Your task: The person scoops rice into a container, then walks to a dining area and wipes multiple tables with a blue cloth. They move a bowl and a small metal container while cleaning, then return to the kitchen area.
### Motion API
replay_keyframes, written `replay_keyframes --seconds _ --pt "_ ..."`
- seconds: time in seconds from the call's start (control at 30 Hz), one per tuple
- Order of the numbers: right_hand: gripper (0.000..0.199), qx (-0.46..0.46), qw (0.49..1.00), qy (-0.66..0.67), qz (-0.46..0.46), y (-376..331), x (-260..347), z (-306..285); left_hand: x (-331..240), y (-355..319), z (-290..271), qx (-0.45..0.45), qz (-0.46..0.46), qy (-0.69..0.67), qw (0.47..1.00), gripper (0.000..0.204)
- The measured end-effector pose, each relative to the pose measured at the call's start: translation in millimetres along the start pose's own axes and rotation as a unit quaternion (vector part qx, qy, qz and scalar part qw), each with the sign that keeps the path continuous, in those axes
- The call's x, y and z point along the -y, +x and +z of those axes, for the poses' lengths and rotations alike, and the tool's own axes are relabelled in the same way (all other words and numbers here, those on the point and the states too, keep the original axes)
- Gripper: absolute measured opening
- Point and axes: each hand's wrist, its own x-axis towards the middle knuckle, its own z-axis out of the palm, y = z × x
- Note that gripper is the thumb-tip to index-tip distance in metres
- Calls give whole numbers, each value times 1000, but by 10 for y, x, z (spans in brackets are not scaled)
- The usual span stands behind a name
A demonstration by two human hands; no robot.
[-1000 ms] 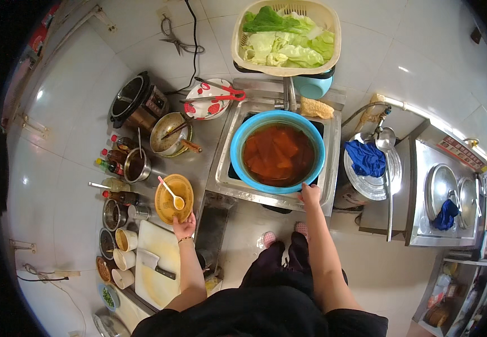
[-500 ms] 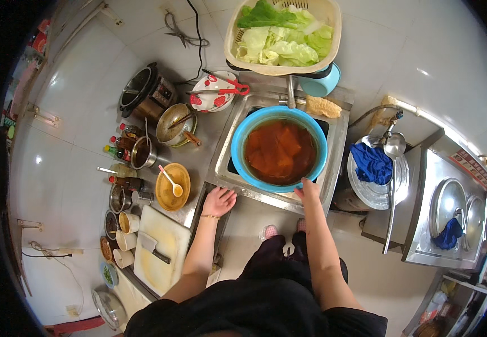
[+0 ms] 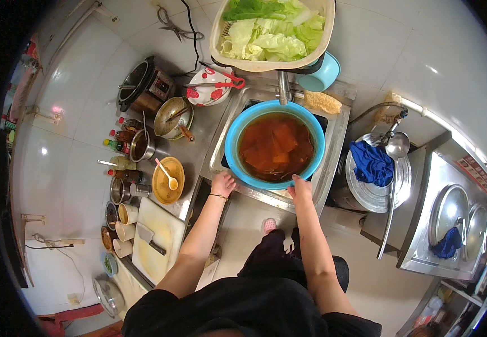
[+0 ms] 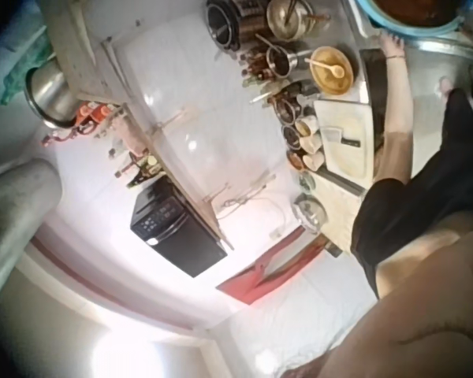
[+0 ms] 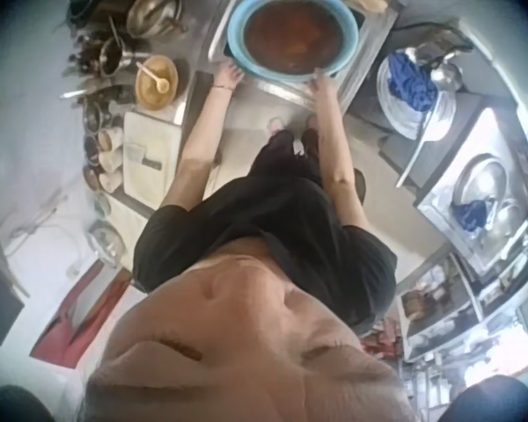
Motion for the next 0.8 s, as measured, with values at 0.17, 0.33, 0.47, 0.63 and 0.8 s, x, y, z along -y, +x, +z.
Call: replay_keyframes --seconds 0.17,0.33,0.47,0.63,0.8 --pt "27 27 999 -31 33 269 -80 -96 20 -186 0 -6 35 19 999 36" --pt "28 60 997 -29 23 233 -28 -155 -97 -412 -92 48 83 10 995 32" --pt "28 43 999 11 4 204 -63 -143 -436 -381 -367 62 122 -4 991 30" --pt "54 -27 996 5 -89 -24 -14 -11 -1060 -191 -653 34 170 -31 984 27" --pt "57 -107 938 -57 -325 4 -1 176 -1821 123 -698 2 192 -36 981 26"
